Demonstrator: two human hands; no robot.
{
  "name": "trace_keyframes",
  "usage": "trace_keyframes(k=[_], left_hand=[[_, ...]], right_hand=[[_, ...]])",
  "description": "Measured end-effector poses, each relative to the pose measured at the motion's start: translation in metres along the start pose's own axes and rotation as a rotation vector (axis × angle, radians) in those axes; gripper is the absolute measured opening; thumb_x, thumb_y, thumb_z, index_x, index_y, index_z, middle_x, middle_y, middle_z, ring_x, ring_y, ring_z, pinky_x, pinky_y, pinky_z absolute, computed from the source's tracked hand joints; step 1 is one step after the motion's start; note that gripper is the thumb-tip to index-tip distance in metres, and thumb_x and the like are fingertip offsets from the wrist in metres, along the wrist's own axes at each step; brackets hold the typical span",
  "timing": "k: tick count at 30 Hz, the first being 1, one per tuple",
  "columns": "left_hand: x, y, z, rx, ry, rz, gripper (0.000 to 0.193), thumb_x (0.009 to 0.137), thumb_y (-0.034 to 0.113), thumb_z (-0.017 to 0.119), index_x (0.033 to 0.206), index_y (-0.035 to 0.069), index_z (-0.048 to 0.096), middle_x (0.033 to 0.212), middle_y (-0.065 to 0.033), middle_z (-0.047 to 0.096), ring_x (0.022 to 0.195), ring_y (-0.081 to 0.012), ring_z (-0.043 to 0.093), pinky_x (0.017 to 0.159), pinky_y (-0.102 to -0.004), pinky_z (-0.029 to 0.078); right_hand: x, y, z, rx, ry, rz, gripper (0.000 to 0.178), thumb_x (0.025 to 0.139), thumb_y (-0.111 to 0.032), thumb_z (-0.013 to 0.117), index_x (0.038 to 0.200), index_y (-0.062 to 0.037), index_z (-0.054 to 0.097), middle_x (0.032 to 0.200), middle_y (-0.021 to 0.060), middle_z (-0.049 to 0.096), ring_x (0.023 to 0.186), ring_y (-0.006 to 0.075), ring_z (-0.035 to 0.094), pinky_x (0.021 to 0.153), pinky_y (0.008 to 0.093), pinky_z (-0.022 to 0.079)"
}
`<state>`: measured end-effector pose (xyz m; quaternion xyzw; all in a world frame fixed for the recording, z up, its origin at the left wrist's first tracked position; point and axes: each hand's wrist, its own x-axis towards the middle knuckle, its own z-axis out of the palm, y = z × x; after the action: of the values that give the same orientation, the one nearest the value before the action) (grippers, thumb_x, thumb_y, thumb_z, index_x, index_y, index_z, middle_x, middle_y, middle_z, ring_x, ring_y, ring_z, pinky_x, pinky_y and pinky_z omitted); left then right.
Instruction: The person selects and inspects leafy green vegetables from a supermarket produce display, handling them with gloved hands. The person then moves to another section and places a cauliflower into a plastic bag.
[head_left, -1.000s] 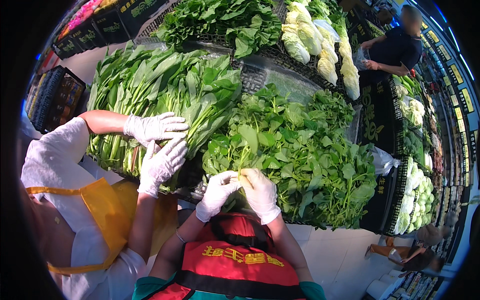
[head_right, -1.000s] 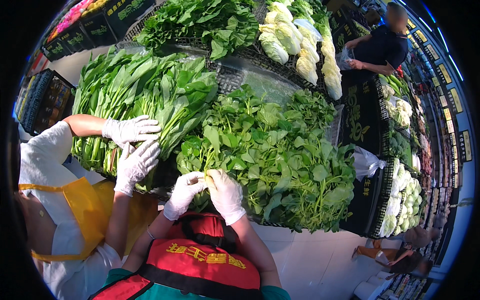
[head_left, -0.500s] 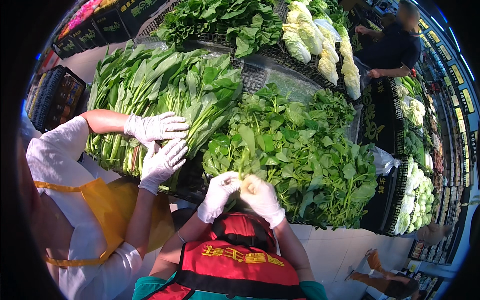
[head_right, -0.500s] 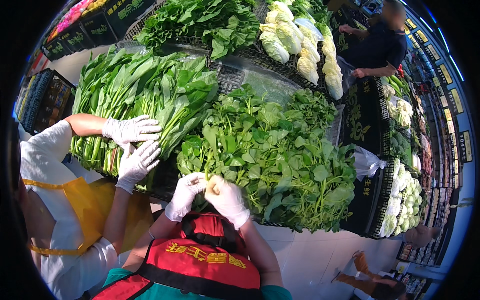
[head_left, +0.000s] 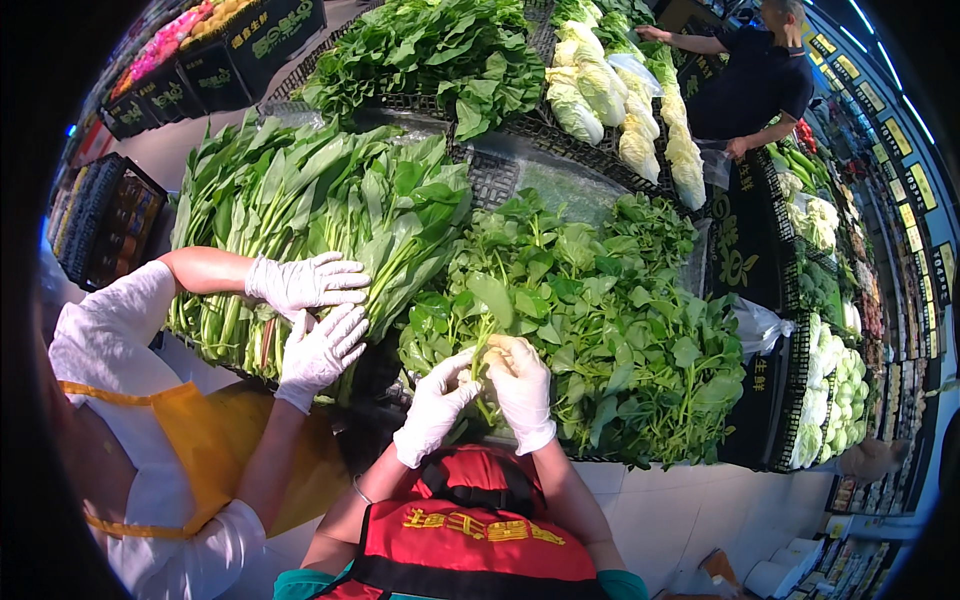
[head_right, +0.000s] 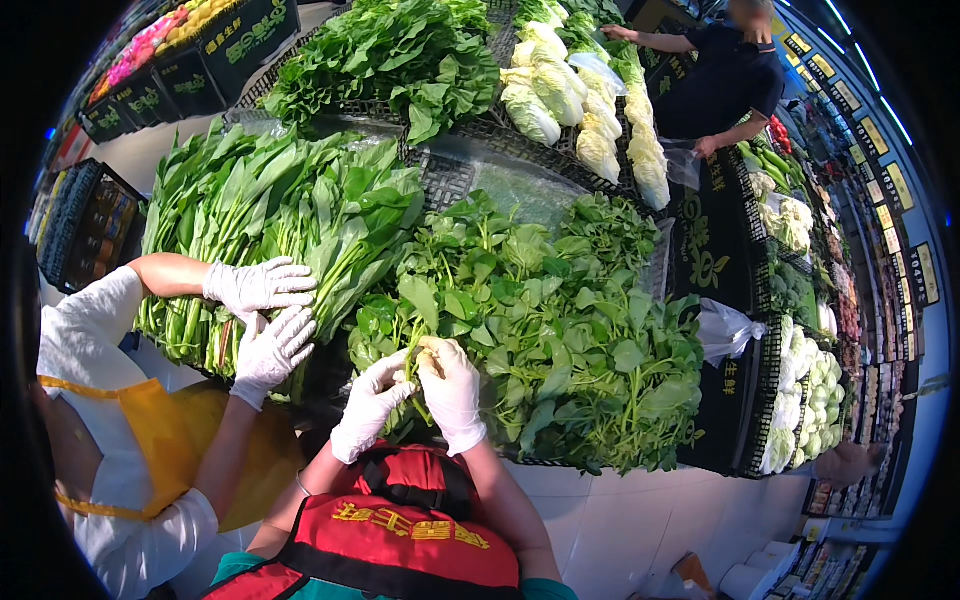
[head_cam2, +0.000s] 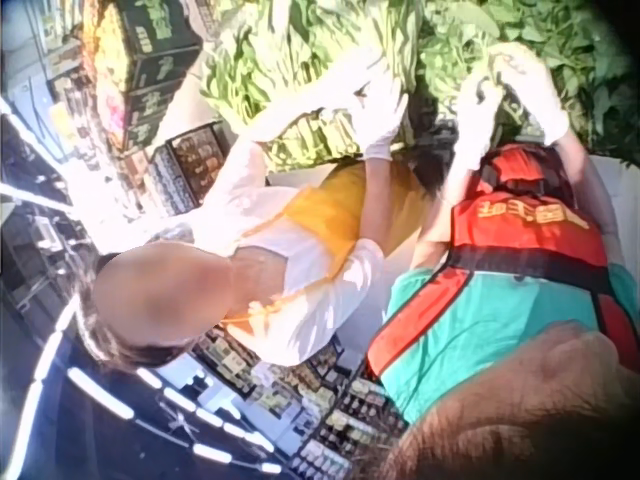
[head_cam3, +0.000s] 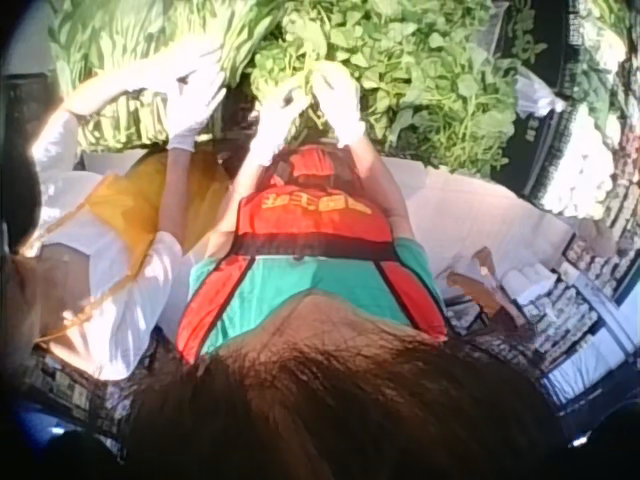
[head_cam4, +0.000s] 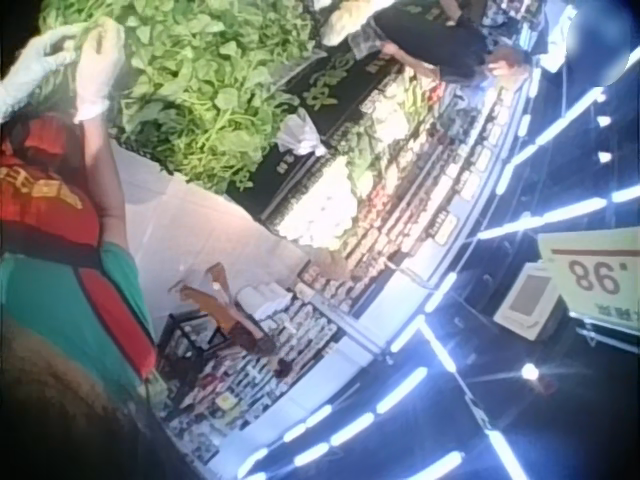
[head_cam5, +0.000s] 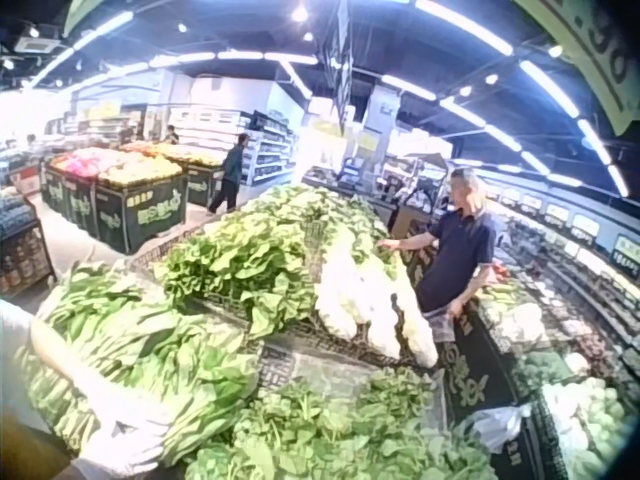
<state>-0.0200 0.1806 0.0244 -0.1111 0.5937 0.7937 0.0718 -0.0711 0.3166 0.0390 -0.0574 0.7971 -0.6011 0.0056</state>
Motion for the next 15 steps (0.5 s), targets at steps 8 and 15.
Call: trace_keyframes(k=[8, 15], left_hand=[[0.0011, -0.0007, -0.0089, 0.073, -0.035, 0.020, 0.054, 0.089, 0.005, 0.066, 0.141, 0.006, 0.051, 0.096, 0.0032, 0.061, 0.079, -0.0052, 0.048, 0.073, -0.0209, 0.045], [0.0017, 0.0013, -0.0087, 0.585, 0.025, 0.179, 0.049, 0.083, 0.017, 0.066, 0.130, 0.005, 0.058, 0.100, -0.0191, 0.068, 0.084, -0.0294, 0.065, 0.080, -0.0360, 0.053]], right_hand=[[-0.0071, 0.0110, 0.0034, 0.273, -0.044, 0.100, 0.027, 0.088, 0.003, 0.064, 0.115, -0.0018, 0.068, 0.088, 0.0006, 0.062, 0.074, 0.0076, 0.058, 0.066, 0.0220, 0.048], [-0.0023, 0.0117, 0.0026, 0.317, -0.079, 0.228, 0.018, 0.089, 0.000, 0.065, 0.107, -0.0010, 0.063, 0.092, 0.0030, 0.065, 0.072, 0.0074, 0.059, 0.065, 0.0223, 0.049]])
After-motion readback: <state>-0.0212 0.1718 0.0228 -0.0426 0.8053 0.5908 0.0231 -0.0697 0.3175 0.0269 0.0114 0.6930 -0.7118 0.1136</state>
